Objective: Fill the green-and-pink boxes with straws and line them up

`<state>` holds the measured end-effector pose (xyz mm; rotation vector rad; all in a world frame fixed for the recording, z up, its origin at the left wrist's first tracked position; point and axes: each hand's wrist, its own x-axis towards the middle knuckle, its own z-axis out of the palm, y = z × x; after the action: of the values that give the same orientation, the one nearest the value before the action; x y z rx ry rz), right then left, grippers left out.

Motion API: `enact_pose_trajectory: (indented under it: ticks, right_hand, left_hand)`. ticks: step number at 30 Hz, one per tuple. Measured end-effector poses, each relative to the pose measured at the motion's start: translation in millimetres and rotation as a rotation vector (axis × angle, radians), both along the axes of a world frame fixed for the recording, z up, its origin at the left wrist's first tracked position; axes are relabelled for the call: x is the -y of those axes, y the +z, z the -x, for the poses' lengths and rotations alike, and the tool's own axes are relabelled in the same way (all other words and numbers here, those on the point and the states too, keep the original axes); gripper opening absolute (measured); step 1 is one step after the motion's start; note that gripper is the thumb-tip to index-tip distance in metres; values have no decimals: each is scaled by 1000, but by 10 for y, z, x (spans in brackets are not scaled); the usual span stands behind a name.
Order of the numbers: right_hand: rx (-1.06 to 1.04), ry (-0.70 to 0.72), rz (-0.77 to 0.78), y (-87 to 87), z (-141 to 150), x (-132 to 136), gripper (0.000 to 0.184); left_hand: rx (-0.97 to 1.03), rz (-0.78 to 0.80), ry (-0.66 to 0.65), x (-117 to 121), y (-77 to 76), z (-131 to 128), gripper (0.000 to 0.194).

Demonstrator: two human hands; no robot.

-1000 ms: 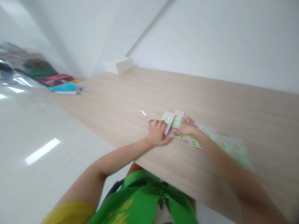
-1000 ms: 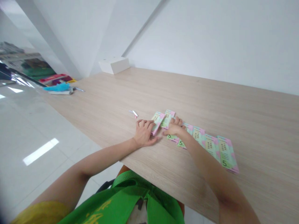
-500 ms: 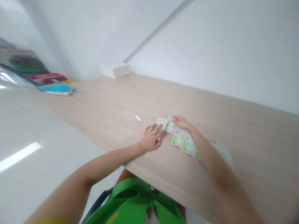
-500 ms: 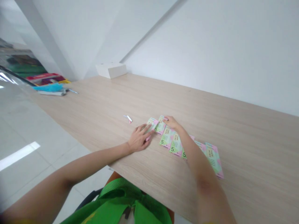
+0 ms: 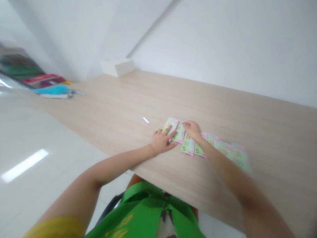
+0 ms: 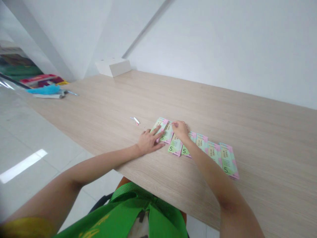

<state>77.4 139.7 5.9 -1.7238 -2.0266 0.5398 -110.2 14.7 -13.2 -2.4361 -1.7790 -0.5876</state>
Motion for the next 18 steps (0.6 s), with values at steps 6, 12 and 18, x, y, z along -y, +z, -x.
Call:
enact_pose_trajectory:
  ticks: [6,12,18]
  right_hand:
    - [-56,-40,-14,-11,-259,88,26]
    - [-67,-16,38,-17,-373,-147,27]
    - [-19,-77,36,95,-161,-468,34]
  left_hand:
    - [-31,-18,10,-47,-33,-9,53]
    - [-128,1,-86,-468,0,84,63]
    - [-131,-16,-120,-678,38,140,68]
